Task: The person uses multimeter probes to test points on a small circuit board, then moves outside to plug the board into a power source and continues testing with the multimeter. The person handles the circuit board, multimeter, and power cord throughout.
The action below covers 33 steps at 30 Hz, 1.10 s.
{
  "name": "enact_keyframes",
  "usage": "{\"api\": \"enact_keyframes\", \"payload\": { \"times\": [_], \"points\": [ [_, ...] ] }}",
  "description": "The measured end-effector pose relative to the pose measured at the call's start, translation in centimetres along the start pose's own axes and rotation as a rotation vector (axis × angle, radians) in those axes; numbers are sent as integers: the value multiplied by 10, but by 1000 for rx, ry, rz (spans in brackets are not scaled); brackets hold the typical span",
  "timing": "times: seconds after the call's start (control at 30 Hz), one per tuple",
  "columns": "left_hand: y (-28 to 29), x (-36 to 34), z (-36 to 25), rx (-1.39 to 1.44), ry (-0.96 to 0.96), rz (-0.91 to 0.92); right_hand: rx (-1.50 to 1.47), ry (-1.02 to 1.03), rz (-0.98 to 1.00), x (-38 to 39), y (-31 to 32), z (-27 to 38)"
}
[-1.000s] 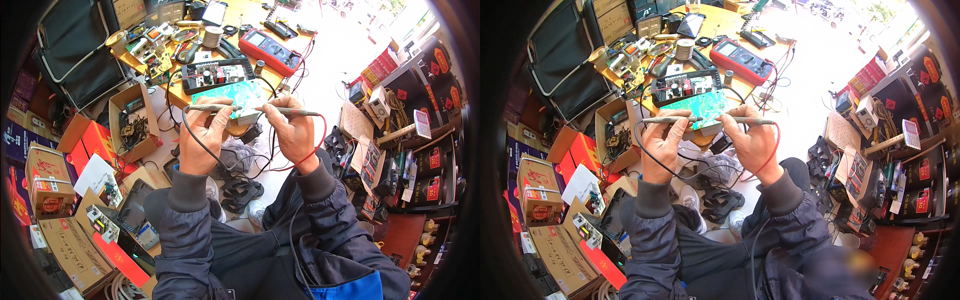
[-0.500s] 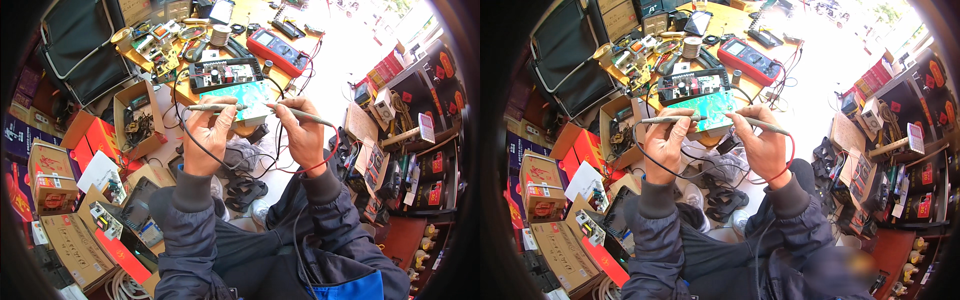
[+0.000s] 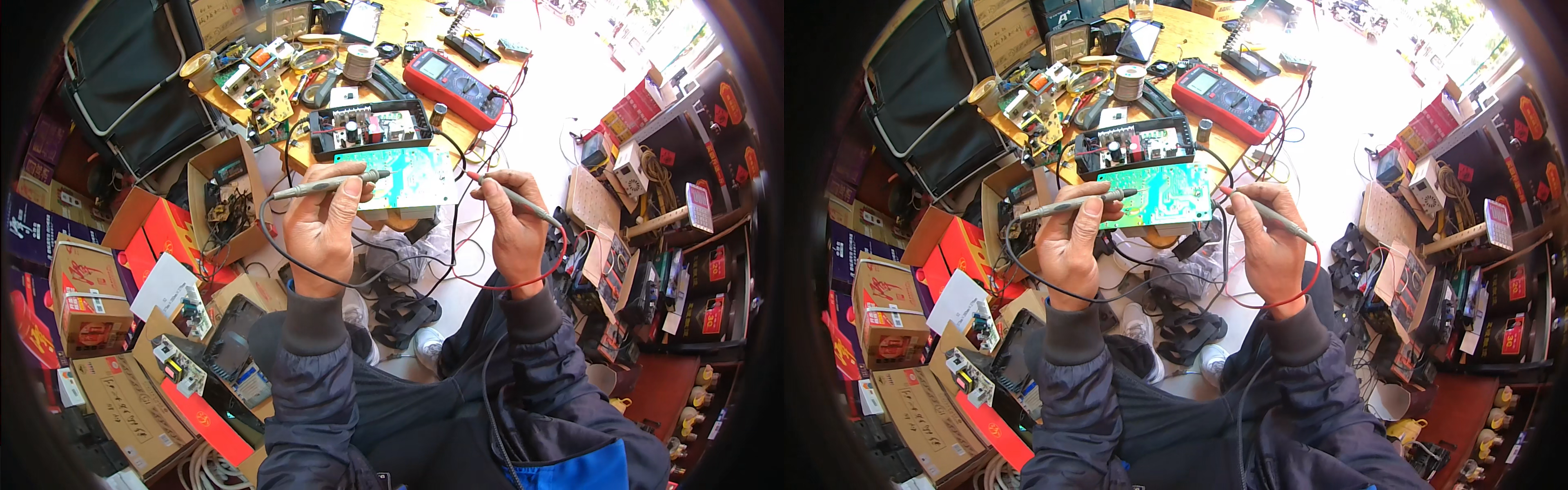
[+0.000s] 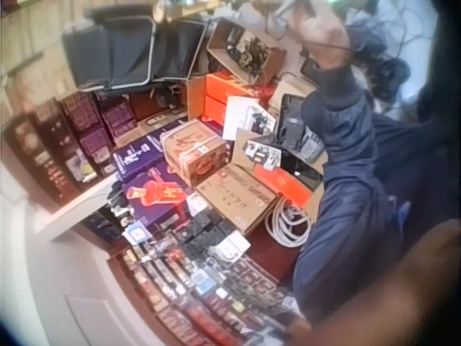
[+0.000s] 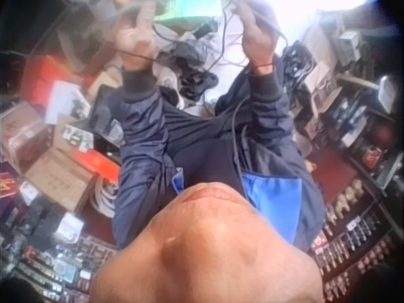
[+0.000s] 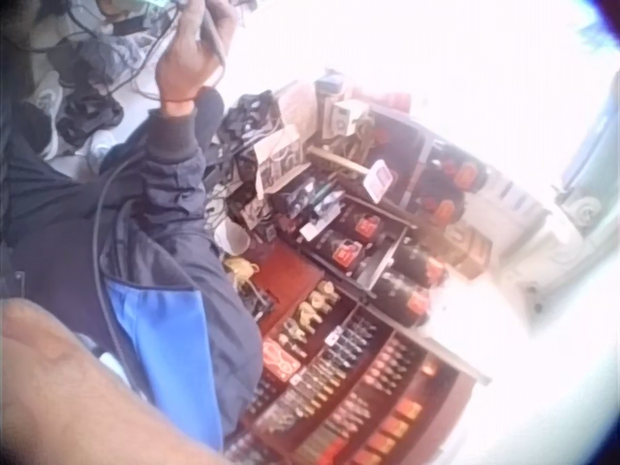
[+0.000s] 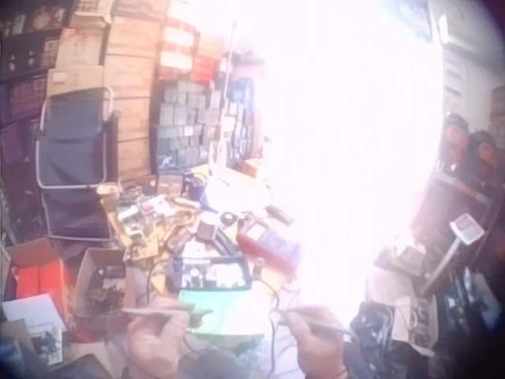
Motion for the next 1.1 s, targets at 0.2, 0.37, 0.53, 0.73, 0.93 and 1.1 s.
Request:
{"api": "enact_keyframes", "payload": {
  "times": [0.2, 0.37, 0.53, 0.73, 0.93, 1.1],
  "points": [
    [-14, 13, -9, 179, 112, 122, 91, 6, 44, 12, 13, 21],
    [-61, 39, -7, 130, 203, 385, 96, -22, 63, 40, 19, 32],
    [-92, 60, -12, -191, -55, 475, -25, -133, 104, 67, 23, 27],
    [-116, 83, 8, -298, -35, 566, -110, -312, 125, 92, 24, 11],
    [-125, 88, 20, -109, 81, 599, -240, -425, 69, 98, 30, 1],
    [-120, 81, 8, -122, 49, 586, -266, -457, 26, 100, 37, -9]
  ]
}}
Point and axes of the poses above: each hand's wrist, its own x-axis away from the middle knuckle, its own y-axis out of the back of the hand, z = x × y, the point moved 6 cm from there along -x, towards the middle knuckle, and after that the axes turned 4 degrees about z, right-handed, at the moved point
